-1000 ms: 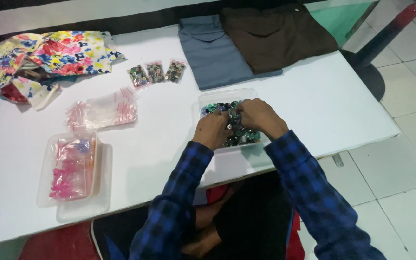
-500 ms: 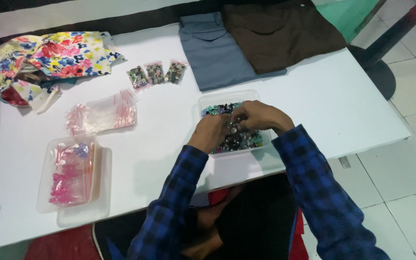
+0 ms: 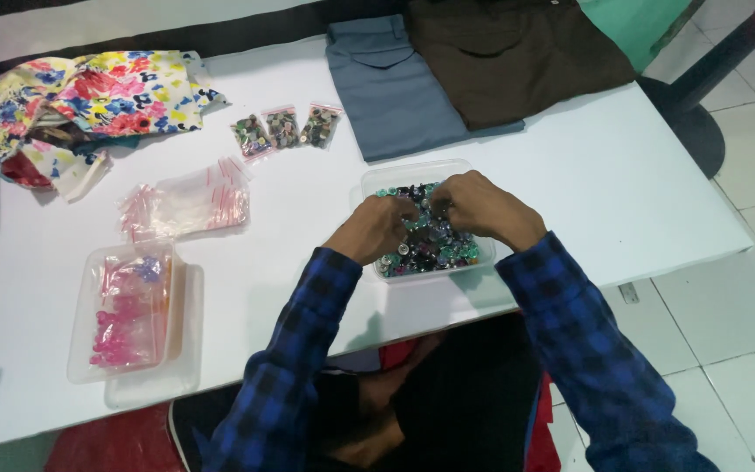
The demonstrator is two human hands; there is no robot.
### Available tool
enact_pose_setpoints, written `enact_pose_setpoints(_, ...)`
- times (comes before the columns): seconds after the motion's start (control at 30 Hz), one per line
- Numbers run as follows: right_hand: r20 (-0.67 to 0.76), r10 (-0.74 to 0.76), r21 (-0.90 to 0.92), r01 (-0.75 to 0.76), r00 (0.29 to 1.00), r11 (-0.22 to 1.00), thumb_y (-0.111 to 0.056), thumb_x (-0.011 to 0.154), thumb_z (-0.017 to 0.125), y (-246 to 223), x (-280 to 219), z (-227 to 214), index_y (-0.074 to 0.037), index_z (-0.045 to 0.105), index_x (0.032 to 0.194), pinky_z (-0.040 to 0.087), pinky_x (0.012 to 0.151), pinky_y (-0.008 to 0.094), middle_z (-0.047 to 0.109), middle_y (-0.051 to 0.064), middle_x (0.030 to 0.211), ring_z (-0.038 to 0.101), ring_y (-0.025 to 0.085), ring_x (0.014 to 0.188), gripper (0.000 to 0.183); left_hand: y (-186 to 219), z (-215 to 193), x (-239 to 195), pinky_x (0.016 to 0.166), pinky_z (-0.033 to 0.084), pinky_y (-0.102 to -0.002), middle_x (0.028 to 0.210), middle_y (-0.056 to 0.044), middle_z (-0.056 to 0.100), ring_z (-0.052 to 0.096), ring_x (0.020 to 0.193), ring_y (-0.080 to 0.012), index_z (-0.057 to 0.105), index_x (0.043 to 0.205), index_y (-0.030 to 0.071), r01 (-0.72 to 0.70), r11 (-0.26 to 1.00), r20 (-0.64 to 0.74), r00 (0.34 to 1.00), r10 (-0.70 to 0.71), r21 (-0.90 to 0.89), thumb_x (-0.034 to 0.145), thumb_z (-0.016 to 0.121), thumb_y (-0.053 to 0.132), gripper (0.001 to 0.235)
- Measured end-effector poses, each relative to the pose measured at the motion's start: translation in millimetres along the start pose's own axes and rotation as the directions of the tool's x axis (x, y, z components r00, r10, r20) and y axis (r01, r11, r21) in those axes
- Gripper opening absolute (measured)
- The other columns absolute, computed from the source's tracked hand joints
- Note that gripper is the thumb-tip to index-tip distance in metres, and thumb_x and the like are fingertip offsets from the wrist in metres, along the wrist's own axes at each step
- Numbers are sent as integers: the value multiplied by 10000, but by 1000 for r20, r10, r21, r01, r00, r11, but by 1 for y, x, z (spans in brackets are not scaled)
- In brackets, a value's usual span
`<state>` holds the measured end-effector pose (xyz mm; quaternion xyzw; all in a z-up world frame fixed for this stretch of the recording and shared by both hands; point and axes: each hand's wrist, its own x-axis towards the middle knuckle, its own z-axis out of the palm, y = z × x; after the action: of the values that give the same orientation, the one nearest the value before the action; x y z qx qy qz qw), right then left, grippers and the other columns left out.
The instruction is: Sorting small decorative buttons and placing them into plastic bags
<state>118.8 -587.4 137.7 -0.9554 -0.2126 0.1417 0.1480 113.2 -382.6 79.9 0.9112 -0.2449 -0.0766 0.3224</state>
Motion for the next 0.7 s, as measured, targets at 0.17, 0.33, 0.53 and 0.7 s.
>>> enact_pose_setpoints(0.17, -31, -65, -32, 64, 997, 997, -87, 897, 676, 10, 30, 16, -75, 773, 1152, 589, 881, 470, 771, 196, 1033, 729, 405, 1033, 273, 8, -16, -8, 811, 603, -569, 1084, -200, 736, 700, 976, -477, 704, 1143, 117, -31, 999, -78, 996, 33, 18, 873, 610, 79, 288)
enact_pose_setpoints(0.33, -82, -117, -76, 110, 990, 991, -69, 869, 678, -5, 38, 29, 16, 760, 1058, 613, 803, 504, 755, 229, 928, 739, 434, 933, 223, -20, -6, -10, 958, 494, -419, 1060, -4, 718, 672, 1038, -264, 721, 1093, 241, -81, 875, -259, 939, 228, 477, 831, 669, 104, 300)
enact_pose_setpoints(0.53, -79, -80, -234, 59, 994, 970, -78, 824, 651, -2, 32, 34, 8, 745, 951, 615, 733, 531, 755, 237, 861, 748, 435, 863, 180, -32, 10, -5, 995, 450, -409, 1022, 20, 715, 604, 1082, -215, 699, 1082, 230, -25, 884, -335, 920, 203, 466, 836, 662, 101, 281)
enact_pose_setpoints(0.7, -107, -91, -106, 79, 990, 991, -63, 846, 654, -21, 19, 11, 37, 736, 1049, 608, 721, 557, 744, 247, 937, 733, 470, 902, 241, -37, 17, -8, 819, 561, -364, 1116, -20, 666, 667, 1024, -247, 627, 1144, 200, 12, 948, -402, 907, 123, 318, 909, 583, 18, 300)
